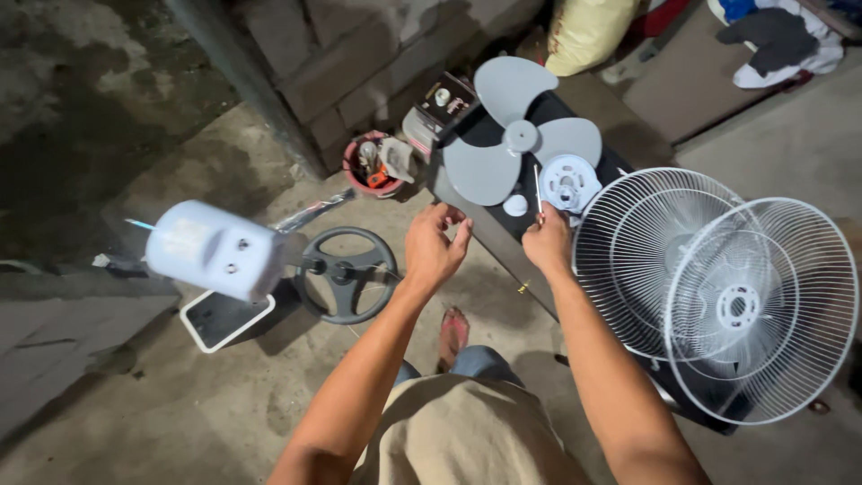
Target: The person uses a screwdriver to remove screws from the back of a standing fan's motor housing. They then attach a control knob and a circular plastic component to the motor housing.
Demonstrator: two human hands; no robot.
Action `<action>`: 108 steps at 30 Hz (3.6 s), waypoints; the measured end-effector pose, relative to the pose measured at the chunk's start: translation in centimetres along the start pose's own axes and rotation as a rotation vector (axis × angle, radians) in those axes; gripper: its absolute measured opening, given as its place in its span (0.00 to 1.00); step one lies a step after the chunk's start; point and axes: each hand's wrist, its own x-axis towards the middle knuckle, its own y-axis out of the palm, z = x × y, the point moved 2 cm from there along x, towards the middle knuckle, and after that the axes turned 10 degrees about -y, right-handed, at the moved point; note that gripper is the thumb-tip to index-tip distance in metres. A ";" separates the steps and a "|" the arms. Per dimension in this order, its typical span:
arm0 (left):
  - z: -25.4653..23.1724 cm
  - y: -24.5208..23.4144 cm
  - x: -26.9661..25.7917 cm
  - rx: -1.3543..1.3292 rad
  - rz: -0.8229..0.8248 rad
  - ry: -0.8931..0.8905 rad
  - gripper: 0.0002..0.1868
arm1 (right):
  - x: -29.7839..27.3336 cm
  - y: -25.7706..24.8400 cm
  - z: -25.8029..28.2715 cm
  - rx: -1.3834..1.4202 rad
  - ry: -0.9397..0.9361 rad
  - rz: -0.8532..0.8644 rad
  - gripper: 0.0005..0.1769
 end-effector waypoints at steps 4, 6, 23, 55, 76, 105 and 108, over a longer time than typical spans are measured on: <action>1.3 4.5 -0.8 -0.028 0.143 -0.154 0.09 | 1.0 0.7 -2.7 -0.103 0.012 -0.032 0.24; 1.9 6.6 -1.2 -0.011 0.196 -0.199 0.10 | 1.1 1.5 -3.7 -0.067 0.079 -0.008 0.20; 5.5 12.8 -3.1 -0.029 0.388 -0.402 0.12 | 2.1 2.6 -3.9 -0.081 -0.065 -0.013 0.17; 6.6 11.7 -0.7 -0.054 0.325 -0.509 0.12 | 8.2 0.1 -5.8 0.057 -0.227 0.263 0.23; 6.1 13.4 -0.2 -0.082 0.323 -0.551 0.12 | 10.7 4.0 -5.3 -0.007 0.066 0.359 0.22; 6.8 11.8 -0.1 -0.101 0.243 -0.590 0.11 | 10.4 4.9 -6.4 -0.211 -0.175 0.391 0.18; 6.9 11.1 -0.1 -0.100 0.231 -0.617 0.11 | 10.5 4.4 -7.2 -0.177 -0.230 0.338 0.16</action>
